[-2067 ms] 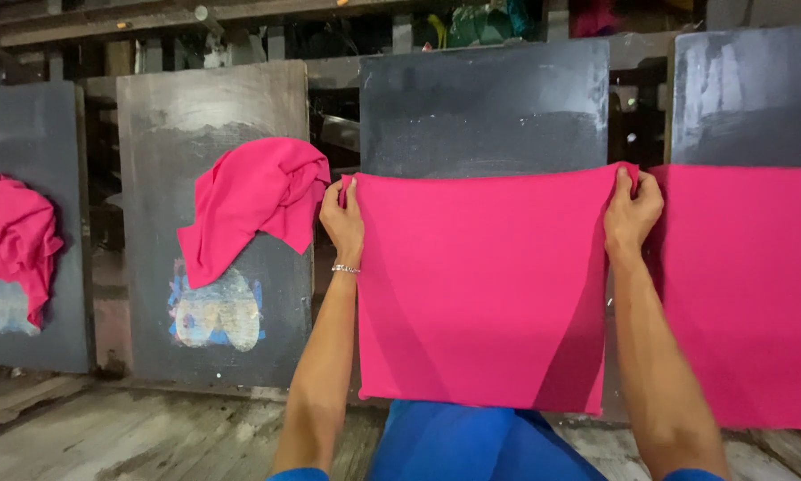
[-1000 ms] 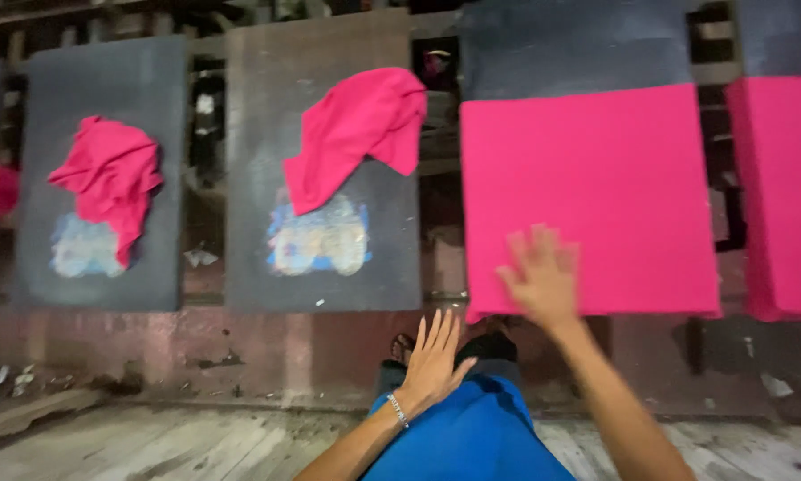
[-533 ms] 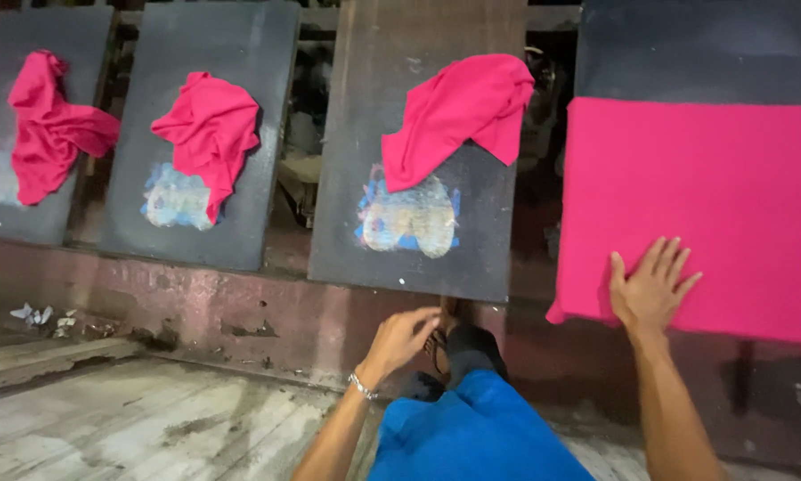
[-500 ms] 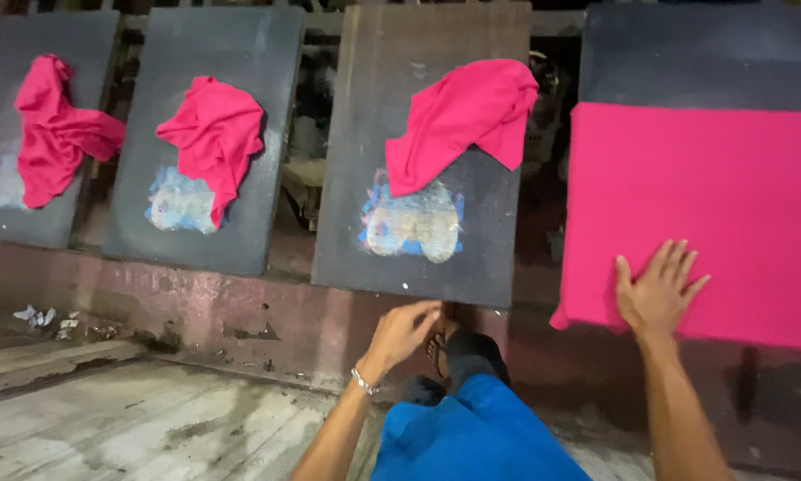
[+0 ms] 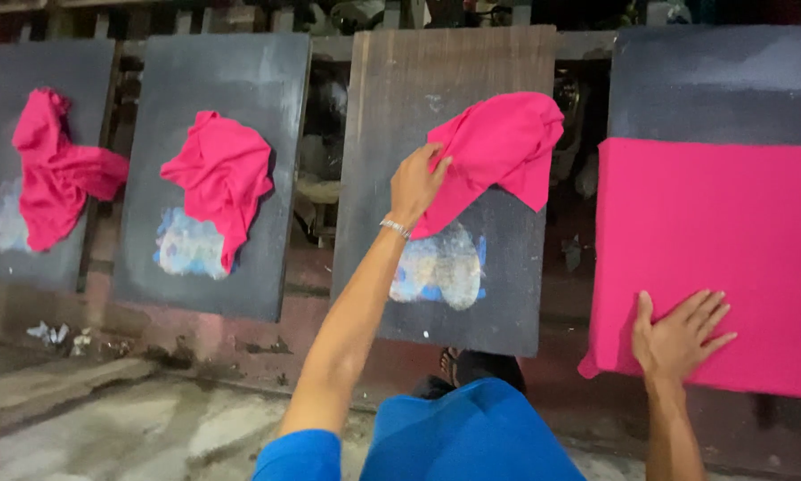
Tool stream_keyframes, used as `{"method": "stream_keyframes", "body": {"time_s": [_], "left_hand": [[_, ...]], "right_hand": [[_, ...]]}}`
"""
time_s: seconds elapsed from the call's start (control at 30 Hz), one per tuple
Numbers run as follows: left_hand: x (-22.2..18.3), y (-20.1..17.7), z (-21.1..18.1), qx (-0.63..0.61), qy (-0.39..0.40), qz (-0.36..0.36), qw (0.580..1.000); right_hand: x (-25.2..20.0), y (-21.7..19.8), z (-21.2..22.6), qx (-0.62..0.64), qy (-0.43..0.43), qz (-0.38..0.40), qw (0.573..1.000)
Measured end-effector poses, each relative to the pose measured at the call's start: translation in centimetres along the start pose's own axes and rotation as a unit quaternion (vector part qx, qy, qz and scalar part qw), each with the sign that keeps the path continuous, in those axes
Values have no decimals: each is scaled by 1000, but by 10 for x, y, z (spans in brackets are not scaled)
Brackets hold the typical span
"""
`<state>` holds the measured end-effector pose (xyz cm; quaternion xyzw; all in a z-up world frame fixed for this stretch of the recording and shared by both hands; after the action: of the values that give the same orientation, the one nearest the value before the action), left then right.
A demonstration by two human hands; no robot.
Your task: Placing and smoothing shirts onto boards in preparation for screen printing
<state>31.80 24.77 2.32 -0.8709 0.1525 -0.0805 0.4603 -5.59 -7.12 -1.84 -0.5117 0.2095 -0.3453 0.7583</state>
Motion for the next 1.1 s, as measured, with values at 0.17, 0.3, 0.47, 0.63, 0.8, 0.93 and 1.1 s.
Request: {"method": "stream_keyframes", "body": {"time_s": [0.17,0.3,0.47,0.63,0.8,0.93,1.1], "left_hand": [[73,54,13,43,-12,25,999],[105,83,47,-113,-142,43,983],[35,41,-4,-637,-290,167,695],[-42,8,-51,-746,-287,269,537],[-89,-90,-89,-783,-327,83,523],[-93,-151,-82,-836,-172,30,520],[-80,-155,-76,-910,-250,-55,326]], "right_hand": [[0,-13,14,23,91,86,992],[-22,11,12,-35,53,141,988],[-88,16,238,414,377,508,655],[-51,18,370,775,432,429,169],[-6,9,345,761,421,291,398],[11,-57,304,710,299,237,592],[52,-98,296,736,214,167,621]]}}
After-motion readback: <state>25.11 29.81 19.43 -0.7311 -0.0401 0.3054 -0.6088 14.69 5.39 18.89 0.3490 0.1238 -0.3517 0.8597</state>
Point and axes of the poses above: each hand's wrist, its own x-axis towards the middle knuckle, its own y-axis out of the palm, z = x × y, the point moved 4 cm from there along x, towards the middle knuckle, and after that the axes turned 7 degrees about x, right-handed, at the moved point
